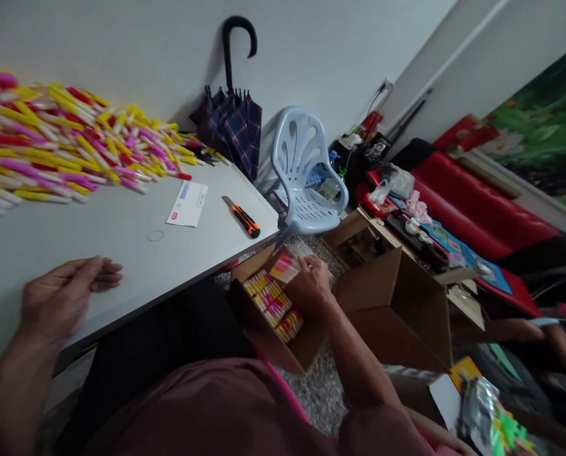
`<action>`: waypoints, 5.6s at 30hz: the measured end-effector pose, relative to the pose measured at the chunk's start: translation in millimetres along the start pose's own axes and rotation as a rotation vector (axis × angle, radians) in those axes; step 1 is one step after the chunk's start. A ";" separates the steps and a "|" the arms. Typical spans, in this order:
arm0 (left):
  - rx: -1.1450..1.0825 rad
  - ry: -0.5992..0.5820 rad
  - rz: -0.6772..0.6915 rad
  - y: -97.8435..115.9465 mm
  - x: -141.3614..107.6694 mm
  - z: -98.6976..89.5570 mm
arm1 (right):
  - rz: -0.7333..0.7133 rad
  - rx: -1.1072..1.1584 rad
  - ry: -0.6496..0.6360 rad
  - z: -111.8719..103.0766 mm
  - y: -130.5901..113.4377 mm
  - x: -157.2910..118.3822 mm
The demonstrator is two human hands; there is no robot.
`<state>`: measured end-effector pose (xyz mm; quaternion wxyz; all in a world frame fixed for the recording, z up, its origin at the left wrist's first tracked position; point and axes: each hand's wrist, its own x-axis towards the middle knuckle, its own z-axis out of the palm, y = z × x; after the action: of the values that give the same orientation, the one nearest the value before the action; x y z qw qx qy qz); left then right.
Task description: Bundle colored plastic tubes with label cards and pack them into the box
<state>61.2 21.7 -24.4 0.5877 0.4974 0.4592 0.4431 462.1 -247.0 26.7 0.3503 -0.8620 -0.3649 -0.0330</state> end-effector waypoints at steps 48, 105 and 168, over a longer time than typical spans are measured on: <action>0.226 -0.485 0.103 16.1 -28.6 71.2 | -0.011 0.063 -0.611 -58.8 -24.4 -1.1; -0.356 -0.248 -0.553 -37.4 -136.1 76.9 | 0.280 0.887 -0.958 90.1 -117.2 -99.5; 0.663 -0.907 0.940 -37.7 -130.1 195.6 | 0.763 1.151 -0.096 60.2 -47.5 -112.7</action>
<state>231.3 -144.4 -32.6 0.2862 0.9283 0.0188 0.2368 336.7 -254.2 -26.3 0.7224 -0.6078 -0.0109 0.3295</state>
